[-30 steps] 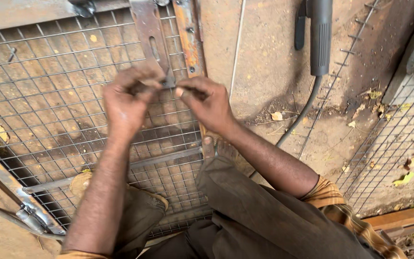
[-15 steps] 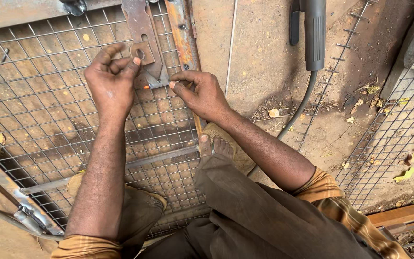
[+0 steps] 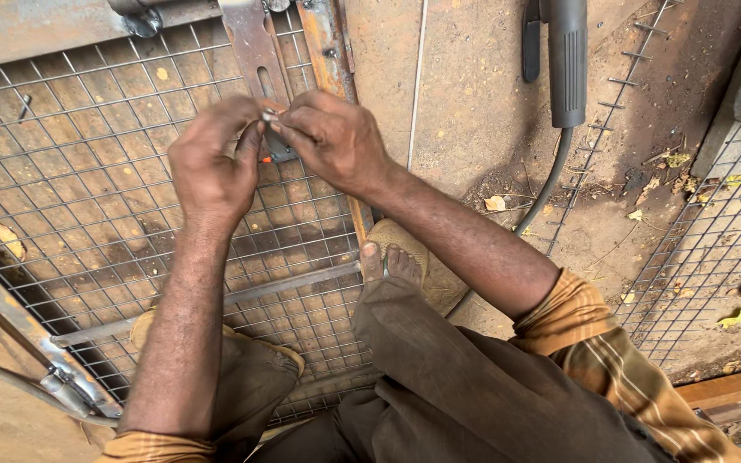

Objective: The person welds a metal latch onto a wire mesh gate using a handheld welding torch and filler rods. They position the latch, apply welds along its edges, and reposition the latch to continue welding.

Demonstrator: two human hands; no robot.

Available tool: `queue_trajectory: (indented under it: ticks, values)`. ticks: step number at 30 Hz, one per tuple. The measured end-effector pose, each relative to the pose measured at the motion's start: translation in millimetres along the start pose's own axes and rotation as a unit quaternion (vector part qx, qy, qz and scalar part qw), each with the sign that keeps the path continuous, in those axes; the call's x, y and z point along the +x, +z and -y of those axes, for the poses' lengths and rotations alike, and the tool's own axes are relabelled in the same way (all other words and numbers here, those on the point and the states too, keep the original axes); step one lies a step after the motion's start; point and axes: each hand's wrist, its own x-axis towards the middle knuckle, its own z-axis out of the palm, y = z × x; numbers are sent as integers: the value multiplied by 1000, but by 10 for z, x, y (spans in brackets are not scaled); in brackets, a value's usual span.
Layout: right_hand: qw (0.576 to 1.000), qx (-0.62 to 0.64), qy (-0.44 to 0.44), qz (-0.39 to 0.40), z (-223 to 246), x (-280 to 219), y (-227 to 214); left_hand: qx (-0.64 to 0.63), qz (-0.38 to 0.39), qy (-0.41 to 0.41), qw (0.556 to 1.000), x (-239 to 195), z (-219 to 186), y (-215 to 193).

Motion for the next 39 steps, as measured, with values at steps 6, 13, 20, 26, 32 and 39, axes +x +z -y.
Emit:
queue_trajectory:
  ticks: [6,13,20,26,32,39]
  values:
    - [992,-63,-97,-59,4,-64,181,-435,-69,-475,762,-44,8,236]
    - [998,-12,-4,-65,-71,-103,187,-363,-2,-407,838,-18,232,219]
    - [929,202,307,-40,-136,-345,1,-341,32,-448,826,98,278,150]
    - [923,196,329,23,-1,-287,64,-344,24,-423,838,153,200,214]
    - [917,169,354,70,73,-173,-31,-315,43,-431,844,176,226,200]
    - [889,185,400,125,117,-92,-44,-255,51,-388,884,222,216,202]
